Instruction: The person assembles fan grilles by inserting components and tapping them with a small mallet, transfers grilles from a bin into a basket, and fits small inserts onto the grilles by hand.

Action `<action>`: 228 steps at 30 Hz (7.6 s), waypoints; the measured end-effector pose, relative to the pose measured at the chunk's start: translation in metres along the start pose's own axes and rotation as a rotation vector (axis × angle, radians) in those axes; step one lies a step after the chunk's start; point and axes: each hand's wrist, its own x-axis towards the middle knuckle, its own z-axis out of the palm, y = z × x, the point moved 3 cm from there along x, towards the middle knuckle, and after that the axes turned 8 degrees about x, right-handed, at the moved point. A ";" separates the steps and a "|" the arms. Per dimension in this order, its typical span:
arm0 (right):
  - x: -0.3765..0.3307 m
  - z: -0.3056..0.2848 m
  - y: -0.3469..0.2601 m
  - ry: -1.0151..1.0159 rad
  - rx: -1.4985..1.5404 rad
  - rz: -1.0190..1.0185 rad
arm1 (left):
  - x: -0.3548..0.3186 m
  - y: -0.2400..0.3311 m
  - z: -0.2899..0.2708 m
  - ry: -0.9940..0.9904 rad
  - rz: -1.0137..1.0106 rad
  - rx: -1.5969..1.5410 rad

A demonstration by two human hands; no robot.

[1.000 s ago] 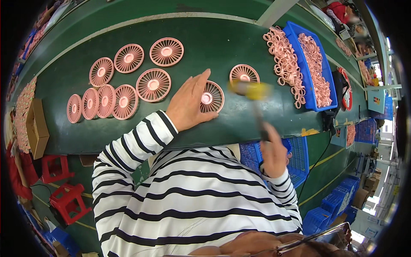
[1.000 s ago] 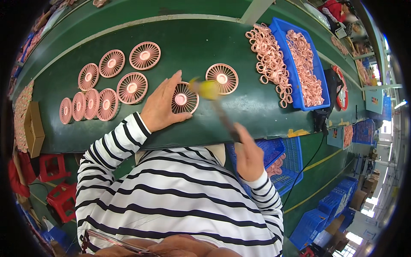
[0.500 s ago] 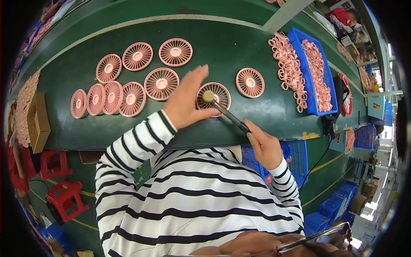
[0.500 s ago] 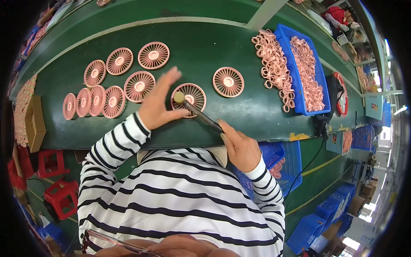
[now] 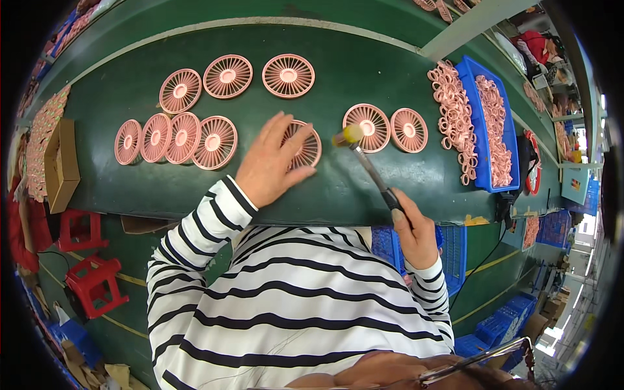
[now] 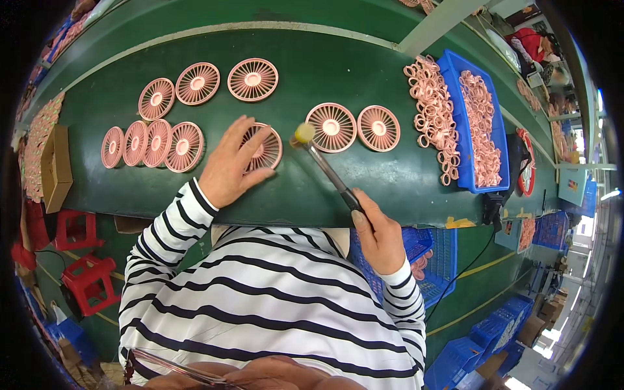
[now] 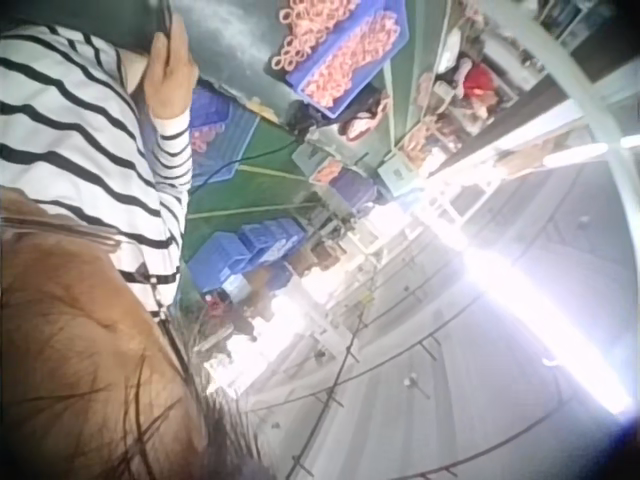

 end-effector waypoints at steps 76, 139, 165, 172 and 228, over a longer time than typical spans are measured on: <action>0.098 0.106 -0.050 0.233 -0.121 -0.662 | -0.041 -0.011 -0.006 0.502 -0.486 -0.925; 0.006 0.014 -0.047 0.099 0.036 -0.229 | -0.030 0.026 0.006 0.200 -0.192 -0.232; 0.025 0.063 -0.016 -0.057 -0.280 -0.295 | -0.029 0.027 0.009 0.221 -0.234 -0.277; 0.025 0.044 -0.020 -0.079 -0.119 -0.301 | -0.036 -0.006 -0.015 0.188 -0.337 -0.699; 0.047 0.061 -0.021 -0.059 -0.279 -0.248 | -0.060 -0.004 -0.032 0.080 -0.188 0.122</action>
